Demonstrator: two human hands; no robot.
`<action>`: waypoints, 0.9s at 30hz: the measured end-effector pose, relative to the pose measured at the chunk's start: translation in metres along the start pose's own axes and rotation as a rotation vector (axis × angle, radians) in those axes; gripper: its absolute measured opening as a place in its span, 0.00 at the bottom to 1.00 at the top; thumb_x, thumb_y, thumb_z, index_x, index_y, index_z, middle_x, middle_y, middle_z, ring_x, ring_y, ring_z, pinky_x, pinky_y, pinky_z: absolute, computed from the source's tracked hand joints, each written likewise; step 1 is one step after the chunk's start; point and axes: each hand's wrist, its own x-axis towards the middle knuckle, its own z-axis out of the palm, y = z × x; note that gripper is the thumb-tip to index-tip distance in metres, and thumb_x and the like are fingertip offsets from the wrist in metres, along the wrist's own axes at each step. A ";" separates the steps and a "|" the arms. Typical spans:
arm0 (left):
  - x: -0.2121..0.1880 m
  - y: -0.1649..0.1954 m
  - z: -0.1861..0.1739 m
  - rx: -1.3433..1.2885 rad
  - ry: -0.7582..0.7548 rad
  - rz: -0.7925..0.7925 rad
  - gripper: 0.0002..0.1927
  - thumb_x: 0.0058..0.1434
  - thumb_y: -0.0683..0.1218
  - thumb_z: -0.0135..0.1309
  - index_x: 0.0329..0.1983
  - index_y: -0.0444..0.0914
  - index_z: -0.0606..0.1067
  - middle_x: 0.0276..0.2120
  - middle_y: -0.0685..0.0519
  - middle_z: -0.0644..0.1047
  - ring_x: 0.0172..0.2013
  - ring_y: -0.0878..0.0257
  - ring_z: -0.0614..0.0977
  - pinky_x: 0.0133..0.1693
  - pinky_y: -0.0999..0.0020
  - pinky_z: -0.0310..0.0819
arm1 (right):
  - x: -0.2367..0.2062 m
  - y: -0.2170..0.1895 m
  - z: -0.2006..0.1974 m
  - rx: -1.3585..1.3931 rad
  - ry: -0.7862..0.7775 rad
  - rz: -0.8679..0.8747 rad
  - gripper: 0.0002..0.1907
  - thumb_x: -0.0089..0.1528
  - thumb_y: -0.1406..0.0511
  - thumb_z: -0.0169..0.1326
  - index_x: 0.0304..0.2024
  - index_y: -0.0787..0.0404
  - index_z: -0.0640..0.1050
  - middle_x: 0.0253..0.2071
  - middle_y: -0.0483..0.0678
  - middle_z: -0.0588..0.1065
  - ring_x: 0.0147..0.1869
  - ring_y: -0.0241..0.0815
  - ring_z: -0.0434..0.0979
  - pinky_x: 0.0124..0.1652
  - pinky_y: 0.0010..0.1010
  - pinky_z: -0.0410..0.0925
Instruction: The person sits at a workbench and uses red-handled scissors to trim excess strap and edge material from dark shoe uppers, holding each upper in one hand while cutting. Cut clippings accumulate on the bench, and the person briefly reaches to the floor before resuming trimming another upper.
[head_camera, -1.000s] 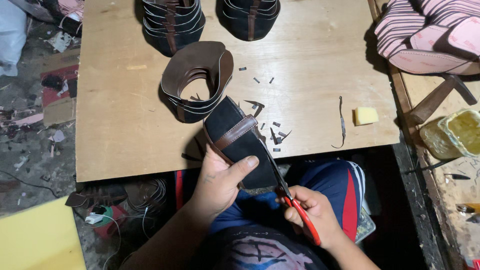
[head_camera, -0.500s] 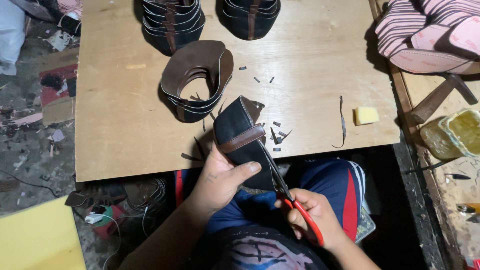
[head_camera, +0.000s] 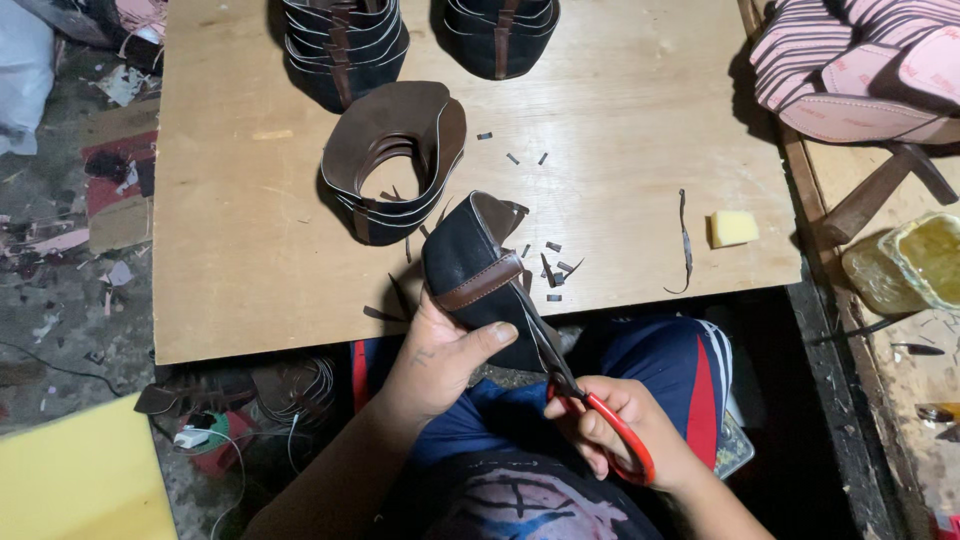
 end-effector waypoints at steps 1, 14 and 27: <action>0.000 -0.001 0.000 0.005 -0.010 -0.011 0.31 0.62 0.29 0.54 0.69 0.32 0.62 0.57 0.49 0.73 0.56 0.64 0.75 0.61 0.65 0.71 | 0.000 -0.001 -0.001 -0.011 -0.003 0.005 0.28 0.60 0.50 0.61 0.46 0.70 0.80 0.19 0.44 0.72 0.18 0.31 0.69 0.20 0.21 0.63; -0.001 0.006 0.014 -0.186 -0.008 -0.051 0.37 0.57 0.33 0.55 0.71 0.35 0.59 0.63 0.49 0.69 0.62 0.63 0.71 0.65 0.63 0.64 | 0.003 0.011 -0.002 -0.146 0.199 0.025 0.23 0.57 0.53 0.63 0.43 0.66 0.80 0.19 0.43 0.71 0.17 0.32 0.69 0.19 0.22 0.63; -0.004 0.019 0.033 -0.006 -0.041 -0.131 0.20 0.66 0.34 0.48 0.62 0.29 0.68 0.54 0.47 0.77 0.54 0.64 0.78 0.61 0.64 0.70 | 0.025 -0.038 0.036 -0.202 0.607 -0.531 0.24 0.57 0.77 0.63 0.54 0.66 0.72 0.45 0.52 0.78 0.41 0.36 0.77 0.39 0.26 0.72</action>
